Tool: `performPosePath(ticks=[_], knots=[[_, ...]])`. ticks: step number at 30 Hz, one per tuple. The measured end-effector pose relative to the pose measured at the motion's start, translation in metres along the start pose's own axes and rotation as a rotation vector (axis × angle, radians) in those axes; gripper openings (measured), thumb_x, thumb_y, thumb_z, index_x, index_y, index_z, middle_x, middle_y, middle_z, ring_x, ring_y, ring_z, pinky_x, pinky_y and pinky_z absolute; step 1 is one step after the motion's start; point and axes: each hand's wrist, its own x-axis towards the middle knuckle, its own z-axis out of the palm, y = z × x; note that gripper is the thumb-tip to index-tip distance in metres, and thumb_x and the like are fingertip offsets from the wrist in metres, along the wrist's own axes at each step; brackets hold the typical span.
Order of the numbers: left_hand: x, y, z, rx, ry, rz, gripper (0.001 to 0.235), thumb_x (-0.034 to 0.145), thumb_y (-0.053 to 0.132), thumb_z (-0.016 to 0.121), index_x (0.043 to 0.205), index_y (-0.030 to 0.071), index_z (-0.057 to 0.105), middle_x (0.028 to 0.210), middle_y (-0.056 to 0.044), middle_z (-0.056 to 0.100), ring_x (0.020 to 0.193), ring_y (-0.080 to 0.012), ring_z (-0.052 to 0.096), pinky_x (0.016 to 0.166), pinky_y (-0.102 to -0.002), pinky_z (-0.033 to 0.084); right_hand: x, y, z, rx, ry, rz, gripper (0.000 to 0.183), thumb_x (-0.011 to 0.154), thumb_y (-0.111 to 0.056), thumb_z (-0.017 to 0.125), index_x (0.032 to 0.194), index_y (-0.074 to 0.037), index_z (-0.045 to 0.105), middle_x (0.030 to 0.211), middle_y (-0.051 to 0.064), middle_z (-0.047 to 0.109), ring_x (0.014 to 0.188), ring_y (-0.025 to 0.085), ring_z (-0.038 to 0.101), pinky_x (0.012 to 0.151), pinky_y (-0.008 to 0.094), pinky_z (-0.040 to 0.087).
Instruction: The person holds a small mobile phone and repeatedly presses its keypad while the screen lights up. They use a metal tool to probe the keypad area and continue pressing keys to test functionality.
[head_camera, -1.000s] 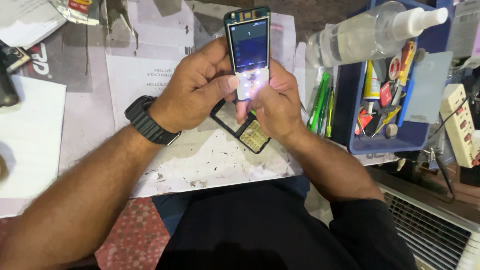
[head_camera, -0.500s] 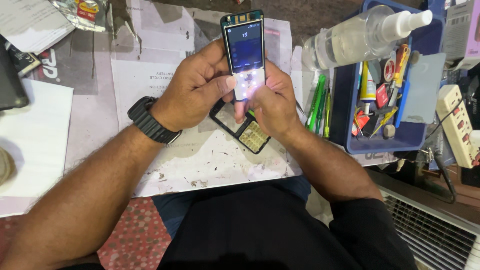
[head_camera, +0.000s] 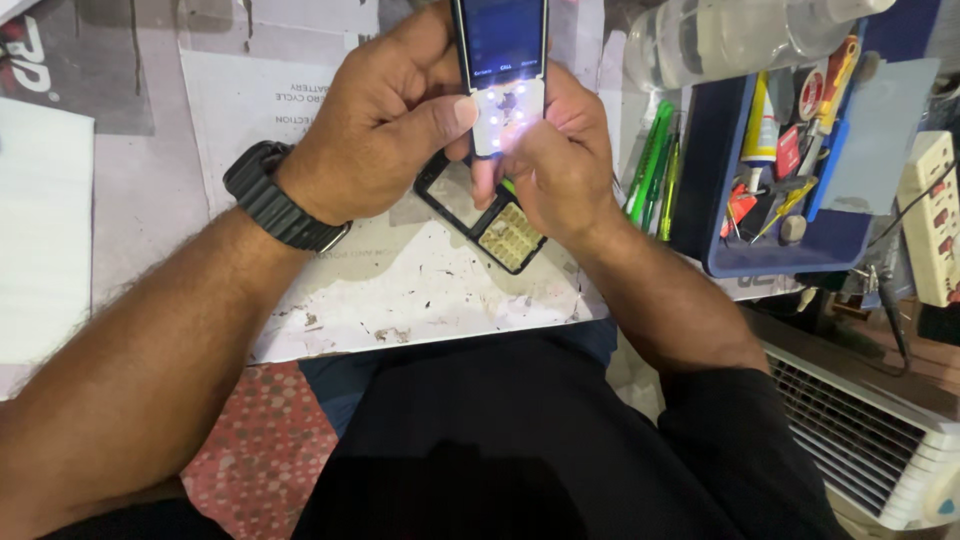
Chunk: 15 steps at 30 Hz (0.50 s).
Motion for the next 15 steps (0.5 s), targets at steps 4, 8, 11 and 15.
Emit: performPosePath(ticks=[4, 8, 11, 15], knots=[[-0.0006, -0.0006, 0.0010, -0.054, 0.006, -0.003, 0.042, 0.117, 0.013, 0.058, 0.152, -0.003, 0.042, 0.111, -0.005, 0.069, 0.085, -0.0044, 0.064, 0.075, -0.020, 0.055, 0.0013, -0.0010, 0.0004, 0.017, -0.009, -0.010, 0.028, 0.099, 0.001, 0.046, 0.124, 0.007, 0.057, 0.096, 0.027, 0.067, 0.063, 0.026, 0.067, 0.054, 0.033, 0.056], [0.0003, -0.0035, 0.0002, 0.001, -0.008, 0.030, 0.042, 0.117, 0.018, 0.059, 0.151, -0.002, 0.043, 0.106, -0.004, 0.071, 0.079, -0.0026, 0.063, 0.072, -0.018, 0.054, 0.0009, 0.0001, -0.0010, 0.043, -0.008, -0.002, 0.024, 0.103, 0.000, 0.048, 0.124, 0.007, 0.056, 0.094, 0.026, 0.066, 0.063, 0.026, 0.066, 0.053, 0.035, 0.057], [-0.0002, -0.0034, 0.0011, -0.010, -0.010, 0.031, 0.044, 0.117, 0.019, 0.058, 0.152, -0.002, 0.041, 0.111, -0.005, 0.071, 0.081, -0.0026, 0.064, 0.072, -0.018, 0.054, -0.0008, 0.0003, -0.0028, 0.056, -0.004, 0.011, 0.026, 0.102, -0.002, 0.048, 0.125, 0.007, 0.055, 0.095, 0.025, 0.066, 0.063, 0.025, 0.065, 0.053, 0.035, 0.058], [0.0012, -0.0003, 0.0017, -0.018, -0.020, 0.032, 0.044, 0.116, 0.018, 0.057, 0.152, -0.002, 0.041, 0.112, -0.006, 0.071, 0.081, -0.0046, 0.067, 0.072, -0.019, 0.054, -0.0012, 0.0005, -0.0033, 0.074, -0.005, 0.013, 0.026, 0.102, -0.003, 0.049, 0.126, 0.007, 0.055, 0.096, 0.025, 0.066, 0.064, 0.026, 0.065, 0.053, 0.035, 0.057]])
